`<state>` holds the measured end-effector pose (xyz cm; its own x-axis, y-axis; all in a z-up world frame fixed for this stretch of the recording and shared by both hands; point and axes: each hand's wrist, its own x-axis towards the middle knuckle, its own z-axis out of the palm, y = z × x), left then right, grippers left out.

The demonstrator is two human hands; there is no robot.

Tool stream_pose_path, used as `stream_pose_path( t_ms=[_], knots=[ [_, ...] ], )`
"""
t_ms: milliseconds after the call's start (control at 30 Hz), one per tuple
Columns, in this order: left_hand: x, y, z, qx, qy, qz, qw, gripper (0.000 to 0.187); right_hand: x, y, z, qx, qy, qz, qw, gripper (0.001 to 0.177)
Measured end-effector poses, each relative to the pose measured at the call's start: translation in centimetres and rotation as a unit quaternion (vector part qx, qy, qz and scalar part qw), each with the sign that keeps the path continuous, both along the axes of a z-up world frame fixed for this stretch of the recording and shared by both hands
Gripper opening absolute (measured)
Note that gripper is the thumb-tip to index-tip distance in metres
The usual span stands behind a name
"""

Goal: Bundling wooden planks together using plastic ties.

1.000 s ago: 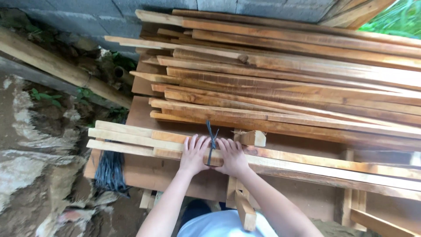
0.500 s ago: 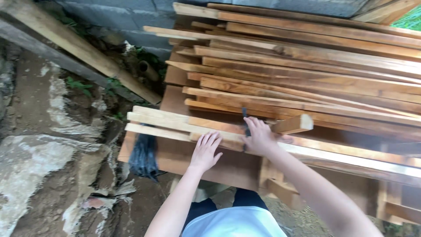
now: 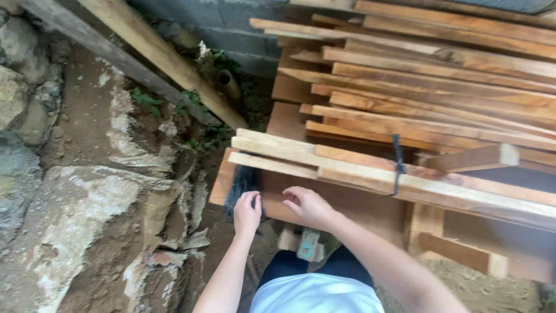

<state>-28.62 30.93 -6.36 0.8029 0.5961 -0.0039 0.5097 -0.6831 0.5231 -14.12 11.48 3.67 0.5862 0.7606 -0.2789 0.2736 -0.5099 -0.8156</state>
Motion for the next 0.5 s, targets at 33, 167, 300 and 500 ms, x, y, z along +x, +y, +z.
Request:
stream_pose_path(
  t_ms=[33,167,300,500],
  knots=[
    [-0.3,1.2,-0.4,0.000,0.004,0.001,1.000,0.010,-1.6,1.7,-3.4,0.000,0.004,0.001,1.000,0.027],
    [0.4,4.2,-2.0,-0.090,0.052,0.074,0.992,0.027,-5.6,7.0,-13.5,0.011,0.105,-0.159,0.982,0.033],
    [1.3,5.1,-1.2,-0.117,0.081,0.099,0.985,0.032,-7.0,10.7,-15.5,-0.014,0.161,-0.213,0.964,0.032],
    [0.5,6.3,-6.8,-0.157,0.079,0.117,0.977,0.011,-5.2,14.6,-14.4,-0.061,0.205,-0.252,0.944,0.033]
  ],
)
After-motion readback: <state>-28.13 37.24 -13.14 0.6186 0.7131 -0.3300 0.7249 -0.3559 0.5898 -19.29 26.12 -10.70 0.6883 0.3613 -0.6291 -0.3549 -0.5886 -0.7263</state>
